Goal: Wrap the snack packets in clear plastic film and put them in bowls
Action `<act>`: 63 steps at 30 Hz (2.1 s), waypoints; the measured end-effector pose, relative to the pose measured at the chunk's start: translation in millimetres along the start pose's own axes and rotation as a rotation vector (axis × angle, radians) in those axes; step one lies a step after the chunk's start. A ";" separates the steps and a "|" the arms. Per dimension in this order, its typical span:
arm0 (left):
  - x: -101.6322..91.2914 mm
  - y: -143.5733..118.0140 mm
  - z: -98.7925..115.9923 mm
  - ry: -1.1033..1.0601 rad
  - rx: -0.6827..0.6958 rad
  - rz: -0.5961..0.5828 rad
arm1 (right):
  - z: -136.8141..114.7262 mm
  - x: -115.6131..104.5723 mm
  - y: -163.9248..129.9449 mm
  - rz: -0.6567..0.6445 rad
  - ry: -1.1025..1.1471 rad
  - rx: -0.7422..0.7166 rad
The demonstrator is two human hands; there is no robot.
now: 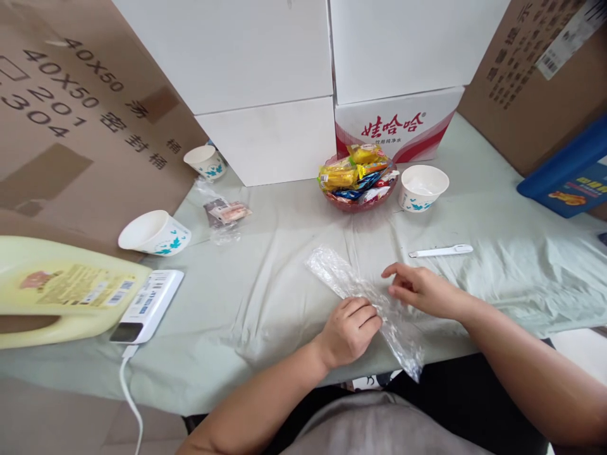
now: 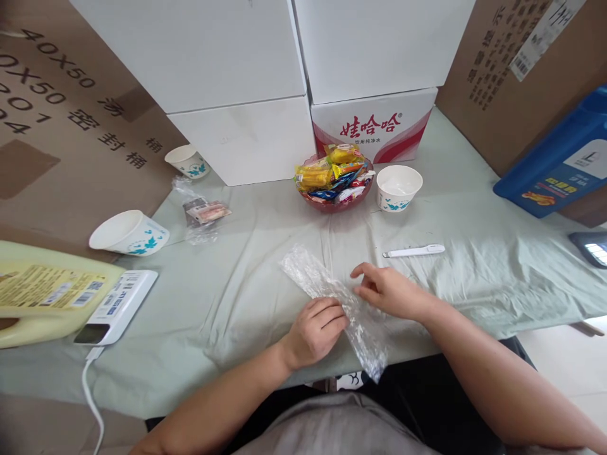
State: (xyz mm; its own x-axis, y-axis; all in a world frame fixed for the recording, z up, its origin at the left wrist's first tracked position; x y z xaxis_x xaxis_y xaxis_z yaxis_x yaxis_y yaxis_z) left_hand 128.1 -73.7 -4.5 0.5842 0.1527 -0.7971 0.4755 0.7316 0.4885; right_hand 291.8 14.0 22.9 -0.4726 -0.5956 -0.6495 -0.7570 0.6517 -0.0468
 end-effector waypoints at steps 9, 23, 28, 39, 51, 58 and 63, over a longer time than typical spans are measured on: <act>-20.6 -3.5 -33.2 -0.557 -0.681 0.008 | -11.9 25.7 11.0 -0.016 -0.262 -0.472; -17.7 10.1 -54.3 0.116 -0.659 0.059 | -17.2 16.8 8.2 -0.047 -0.188 -0.460; -16.3 11.7 -56.8 0.153 -0.648 0.058 | -30.5 4.1 0.9 0.270 -0.351 -0.501; -23.2 13.8 -56.0 0.242 -0.378 0.225 | -31.8 57.6 8.3 -0.077 -0.568 -0.596; -14.0 15.9 -49.7 0.041 -0.158 -0.252 | -46.4 47.9 0.4 0.083 -0.404 -0.670; -15.7 14.5 -58.3 -0.103 -0.186 -0.101 | -13.8 32.9 25.4 0.283 -0.384 -0.256; -12.9 12.4 -63.0 -0.112 -0.225 -0.065 | 1.1 36.3 46.4 0.260 -0.618 -0.034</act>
State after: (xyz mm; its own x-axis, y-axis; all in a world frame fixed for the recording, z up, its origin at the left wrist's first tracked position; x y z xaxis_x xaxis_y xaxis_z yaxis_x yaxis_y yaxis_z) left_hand 85.0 -24.7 -10.5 0.6323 0.0350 -0.7739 0.3638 0.8686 0.3365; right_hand 240.0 23.1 -3.7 -0.3042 -0.0361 -0.9519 -0.6718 0.7165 0.1876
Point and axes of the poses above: each hand's wrist, its own y-axis towards the middle knuckle, its own x-axis out of the palm, z = x × y, the point moved 4 cm from there along y, towards the middle knuckle, and after that the axes turned 9 degrees about -x, right-handed, at the moved point
